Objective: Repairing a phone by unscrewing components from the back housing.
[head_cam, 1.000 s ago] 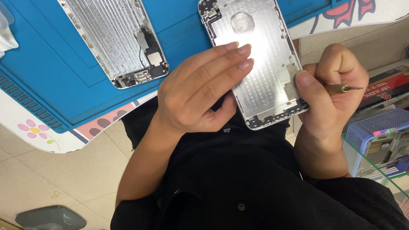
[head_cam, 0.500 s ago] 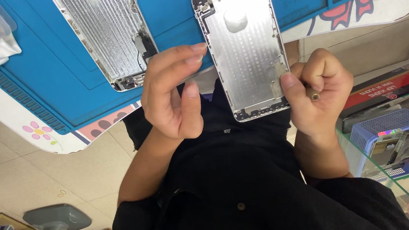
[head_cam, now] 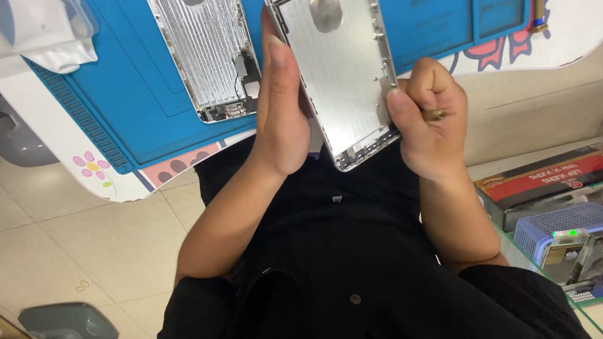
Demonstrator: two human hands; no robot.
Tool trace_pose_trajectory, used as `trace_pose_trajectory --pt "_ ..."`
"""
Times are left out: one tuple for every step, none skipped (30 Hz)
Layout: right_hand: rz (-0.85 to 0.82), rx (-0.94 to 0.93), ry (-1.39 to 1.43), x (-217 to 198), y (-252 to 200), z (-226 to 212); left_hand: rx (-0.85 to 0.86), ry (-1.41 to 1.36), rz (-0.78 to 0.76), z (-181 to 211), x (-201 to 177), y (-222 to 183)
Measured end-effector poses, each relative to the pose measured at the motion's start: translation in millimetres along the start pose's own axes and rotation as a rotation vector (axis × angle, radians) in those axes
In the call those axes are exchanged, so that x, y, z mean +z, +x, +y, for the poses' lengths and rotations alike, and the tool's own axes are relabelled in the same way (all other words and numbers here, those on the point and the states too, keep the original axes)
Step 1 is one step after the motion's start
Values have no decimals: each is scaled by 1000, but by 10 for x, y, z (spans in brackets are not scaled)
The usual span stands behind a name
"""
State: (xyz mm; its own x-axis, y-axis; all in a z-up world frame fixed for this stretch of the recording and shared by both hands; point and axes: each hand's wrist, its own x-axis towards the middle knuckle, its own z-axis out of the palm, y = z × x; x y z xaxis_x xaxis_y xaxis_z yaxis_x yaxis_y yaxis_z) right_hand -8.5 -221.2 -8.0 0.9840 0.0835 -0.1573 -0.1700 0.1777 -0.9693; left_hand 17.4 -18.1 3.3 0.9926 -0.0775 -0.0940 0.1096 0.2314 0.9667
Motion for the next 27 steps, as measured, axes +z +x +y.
trace_pose_trajectory --pt "-18 31 36 9 39 17 -9 -190 -94 64 24 39" --pt "-33 61 71 19 80 37 -17 -381 -193 125 47 85" --pt "-36 53 72 40 114 14 -10 -378 -196 73 36 105" --pt "-62 97 50 64 123 -9 -39 -396 -151 20 26 103" --pt "-88 142 28 87 134 -26 -68 -415 -105 -38 14 102" --pt "-87 141 29 99 151 -97 -69 -415 -107 38 19 147" --pt "-126 185 -44 112 169 -166 -71 -245 -110 112 23 193" --pt "-165 231 -117 125 181 -234 -75 -76 -112 184 28 233" --pt "-162 232 -116 112 173 -275 -77 -76 -114 245 35 248" --pt "-157 222 -47 94 164 -320 -80 0 -130 304 47 265" --pt "-153 211 23 77 155 -366 -84 77 -145 364 59 282" --pt "-151 210 20 0 118 -385 -83 74 -147 438 92 326" --pt "-106 157 -205 -76 80 -406 -75 245 -152 515 126 368" --pt "-59 105 -429 -149 44 -424 -66 417 -154 593 156 410" --pt "-57 104 -431 -183 22 -456 -65 416 -155 541 146 419" --pt "-30 103 -462 -218 8 -489 91 602 -156 492 136 436" --pt "-2 103 -493 -255 -6 -521 248 781 -161 440 127 454" --pt "0 104 -493 -292 -38 -498 247 781 -163 468 143 486" --pt "-8 70 -449 -333 -71 -472 285 813 -169 492 160 517" --pt "-15 36 -404 -372 -103 -444 324 844 -179 514 178 555" --pt "-10 37 -404 -398 -114 -424 324 843 -183 603 162 604" --pt "-2 32 -402 -427 -126 -404 152 819 -208 689 148 653" --pt "6 26 -401 -454 -136 -383 -19 789 -237 775 131 704" --pt "10 27 -400 -492 -155 -346 -19 789 -241 745 58 671" --pt "17 20 -442 -526 -171 -309 49 802 -235 716 -19 641" --pt "24 15 -485 -564 -187 -279 117 811 -231 685 -92 616" --pt "30 16 -486 -577 -186 -264 117 809 -237 691 -91 580"
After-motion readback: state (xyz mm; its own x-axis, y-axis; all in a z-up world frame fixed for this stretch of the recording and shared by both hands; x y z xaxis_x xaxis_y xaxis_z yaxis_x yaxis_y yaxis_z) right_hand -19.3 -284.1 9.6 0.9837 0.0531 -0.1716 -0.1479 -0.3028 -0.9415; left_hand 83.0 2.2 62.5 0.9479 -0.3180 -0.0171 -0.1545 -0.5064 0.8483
